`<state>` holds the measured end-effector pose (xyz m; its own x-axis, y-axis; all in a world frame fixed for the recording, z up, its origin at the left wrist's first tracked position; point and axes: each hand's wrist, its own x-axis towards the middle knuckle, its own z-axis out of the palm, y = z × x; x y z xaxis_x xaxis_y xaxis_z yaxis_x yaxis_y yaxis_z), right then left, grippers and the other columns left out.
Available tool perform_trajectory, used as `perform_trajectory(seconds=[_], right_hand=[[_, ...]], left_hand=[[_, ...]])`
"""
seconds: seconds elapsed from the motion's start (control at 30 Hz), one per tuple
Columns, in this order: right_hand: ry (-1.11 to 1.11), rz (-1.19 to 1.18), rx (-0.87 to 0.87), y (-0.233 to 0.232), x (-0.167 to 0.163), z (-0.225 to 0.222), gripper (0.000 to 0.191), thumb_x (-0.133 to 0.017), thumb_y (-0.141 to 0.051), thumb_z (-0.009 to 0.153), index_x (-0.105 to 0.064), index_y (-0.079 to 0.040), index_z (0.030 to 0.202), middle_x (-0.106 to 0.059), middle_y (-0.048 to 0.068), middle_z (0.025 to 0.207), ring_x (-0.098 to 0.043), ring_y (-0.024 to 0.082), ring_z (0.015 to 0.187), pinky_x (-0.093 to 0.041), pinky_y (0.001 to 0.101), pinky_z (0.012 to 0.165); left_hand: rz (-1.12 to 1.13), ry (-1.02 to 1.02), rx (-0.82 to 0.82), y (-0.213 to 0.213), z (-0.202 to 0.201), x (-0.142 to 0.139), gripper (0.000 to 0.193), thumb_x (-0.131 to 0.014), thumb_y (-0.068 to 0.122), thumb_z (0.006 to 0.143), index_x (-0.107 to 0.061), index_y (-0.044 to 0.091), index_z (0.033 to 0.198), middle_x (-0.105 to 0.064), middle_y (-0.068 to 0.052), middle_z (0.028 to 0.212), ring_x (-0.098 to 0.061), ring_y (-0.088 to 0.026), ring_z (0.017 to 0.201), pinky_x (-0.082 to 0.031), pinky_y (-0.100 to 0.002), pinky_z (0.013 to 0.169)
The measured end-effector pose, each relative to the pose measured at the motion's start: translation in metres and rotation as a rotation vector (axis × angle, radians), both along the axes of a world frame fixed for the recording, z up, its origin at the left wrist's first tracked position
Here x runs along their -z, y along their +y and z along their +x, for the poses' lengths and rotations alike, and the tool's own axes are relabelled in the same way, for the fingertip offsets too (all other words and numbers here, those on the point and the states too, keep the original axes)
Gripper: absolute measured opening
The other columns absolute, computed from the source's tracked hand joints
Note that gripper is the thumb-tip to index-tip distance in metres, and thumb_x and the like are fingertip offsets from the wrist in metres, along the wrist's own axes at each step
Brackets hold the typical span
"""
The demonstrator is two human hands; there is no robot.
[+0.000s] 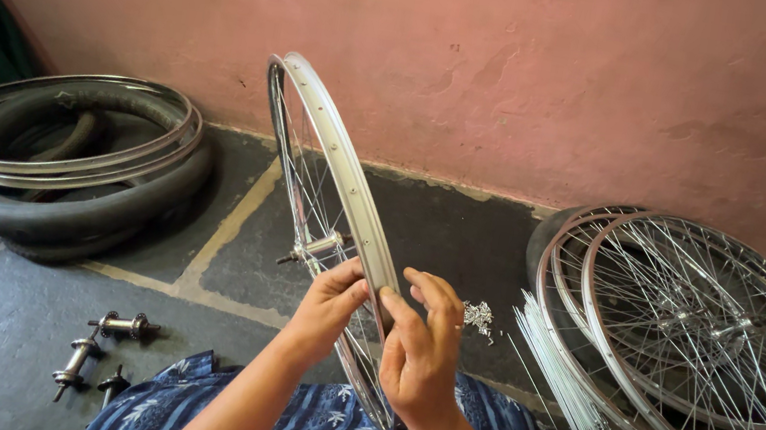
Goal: The person inserts bicycle spokes into the hub and rim, then secures them with nuts. They repeat this process for multiple spokes, occasionally rotating the wheel to access different sections.
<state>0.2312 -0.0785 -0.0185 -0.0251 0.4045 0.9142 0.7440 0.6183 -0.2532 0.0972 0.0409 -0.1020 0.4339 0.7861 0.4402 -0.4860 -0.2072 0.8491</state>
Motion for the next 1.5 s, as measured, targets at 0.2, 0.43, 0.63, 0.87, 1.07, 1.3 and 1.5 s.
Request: perform_trajectory(seconds=[0.2, 0.43, 0.63, 0.87, 1.07, 1.3, 1.5], right_hand=[[0.016, 0.01, -0.006, -0.004, 0.001, -0.004, 0.039, -0.055, 0.005, 0.088, -0.061, -0.004, 0.125, -0.056, 0.022, 0.134, -0.057, 0.039, 0.123, -0.049, 0.0473, 0.104], [0.06, -0.034, -0.054, -0.002, 0.005, -0.012, 0.036, -0.053, 0.006, 0.092, -0.058, -0.005, 0.127, -0.058, 0.021, 0.134, -0.057, 0.04, 0.124, -0.046, 0.0485, 0.109], [0.171, -0.039, -0.149, -0.005, 0.018, -0.019, 0.038, -0.047, 0.004, 0.098, -0.046, -0.002, 0.135, -0.054, 0.025, 0.138, -0.058, 0.039, 0.126, -0.045, 0.0483, 0.112], [0.2, -0.019, -0.157, -0.005, 0.031, -0.016, 0.047, -0.044, 0.005, 0.099, -0.03, -0.001, 0.144, -0.048, 0.03, 0.142, -0.056, 0.041, 0.129, -0.044, 0.0499, 0.114], [0.099, 0.019, -0.101, -0.008, 0.024, -0.015, 0.048, -0.047, 0.004, 0.098, -0.032, -0.003, 0.143, -0.054, 0.026, 0.14, -0.057, 0.039, 0.128, -0.043, 0.0518, 0.114], [0.101, 0.025, -0.126, -0.008, 0.025, -0.017, 0.049, -0.048, 0.003, 0.098, -0.032, -0.003, 0.144, -0.054, 0.025, 0.14, -0.058, 0.039, 0.128, -0.043, 0.0522, 0.115], [0.092, 0.032, -0.114, -0.007, 0.028, -0.015, 0.048, -0.047, 0.003, 0.098, -0.032, -0.003, 0.143, -0.054, 0.025, 0.141, -0.058, 0.038, 0.128, -0.042, 0.0524, 0.114]], left_hand=[[-0.175, -0.126, 0.146, -0.008, 0.004, -0.007, 0.025, -0.068, 0.02, 0.101, -0.062, 0.006, 0.12, -0.068, -0.003, 0.112, -0.065, -0.014, 0.102, -0.054, -0.031, 0.089], [-0.272, -0.214, 0.276, -0.027, -0.002, -0.033, 0.042, -0.07, 0.023, 0.097, -0.057, 0.006, 0.134, -0.068, -0.005, 0.117, -0.065, -0.016, 0.109, -0.053, -0.033, 0.095], [-0.284, -0.211, 0.356, -0.03, -0.009, -0.041, 0.053, -0.076, 0.023, 0.091, -0.054, 0.01, 0.137, -0.067, -0.004, 0.12, -0.065, -0.015, 0.113, -0.053, -0.032, 0.098], [-0.273, -0.177, 0.314, -0.028, 0.002, -0.021, 0.038, -0.077, 0.023, 0.093, -0.064, 0.003, 0.123, -0.071, -0.004, 0.114, -0.067, -0.013, 0.103, -0.055, -0.03, 0.092], [-0.349, -0.152, 0.306, -0.028, -0.002, -0.013, 0.033, -0.072, 0.026, 0.103, -0.067, -0.001, 0.122, -0.069, -0.005, 0.104, -0.063, -0.011, 0.092, -0.053, -0.026, 0.081], [-0.258, -0.101, 0.301, -0.028, -0.01, -0.019, 0.035, -0.071, 0.027, 0.095, -0.066, 0.005, 0.121, -0.071, 0.001, 0.106, -0.065, -0.008, 0.096, -0.053, -0.025, 0.087], [-0.329, -0.125, 0.324, -0.027, -0.005, -0.014, 0.035, -0.071, 0.027, 0.099, -0.067, 0.001, 0.123, -0.07, -0.002, 0.103, -0.064, -0.011, 0.094, -0.052, -0.027, 0.084]])
